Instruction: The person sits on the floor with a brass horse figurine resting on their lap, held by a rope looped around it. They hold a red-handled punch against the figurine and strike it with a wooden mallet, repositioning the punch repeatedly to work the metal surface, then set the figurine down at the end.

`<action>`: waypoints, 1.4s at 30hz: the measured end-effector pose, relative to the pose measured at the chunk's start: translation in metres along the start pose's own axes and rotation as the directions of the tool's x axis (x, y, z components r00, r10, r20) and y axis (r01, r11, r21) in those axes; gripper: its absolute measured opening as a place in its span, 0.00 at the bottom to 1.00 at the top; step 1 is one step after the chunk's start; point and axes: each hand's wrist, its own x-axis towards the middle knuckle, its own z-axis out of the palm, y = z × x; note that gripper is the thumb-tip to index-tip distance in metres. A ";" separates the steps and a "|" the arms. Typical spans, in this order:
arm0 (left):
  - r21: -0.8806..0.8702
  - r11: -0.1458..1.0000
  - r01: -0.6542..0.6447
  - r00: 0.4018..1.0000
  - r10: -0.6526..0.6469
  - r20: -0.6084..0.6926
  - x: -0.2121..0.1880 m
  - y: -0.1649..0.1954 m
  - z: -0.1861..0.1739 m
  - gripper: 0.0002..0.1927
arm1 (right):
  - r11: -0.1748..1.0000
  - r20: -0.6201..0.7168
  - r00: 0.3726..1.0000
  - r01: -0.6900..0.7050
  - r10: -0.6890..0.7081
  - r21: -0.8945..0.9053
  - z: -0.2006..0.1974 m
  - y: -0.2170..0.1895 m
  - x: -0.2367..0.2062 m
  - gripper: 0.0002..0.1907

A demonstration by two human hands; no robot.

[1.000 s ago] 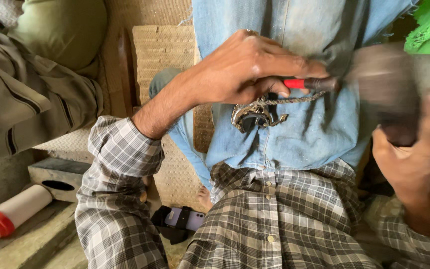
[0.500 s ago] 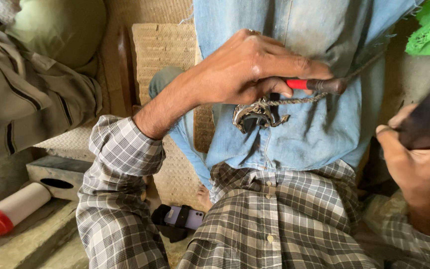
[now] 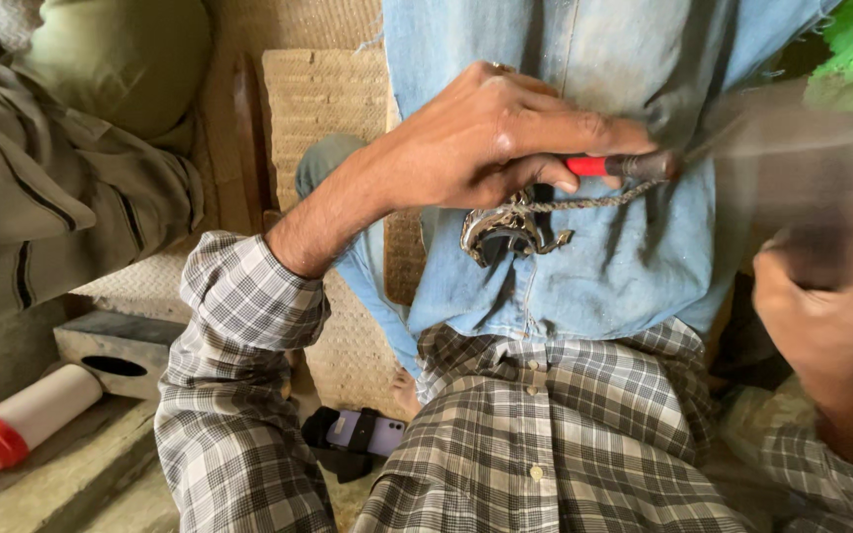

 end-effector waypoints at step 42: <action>-0.344 0.899 0.271 0.699 -0.430 -0.572 -0.007 0.035 0.034 0.23 | -0.908 0.876 0.251 0.189 0.412 0.373 -0.047 0.094 0.076 0.22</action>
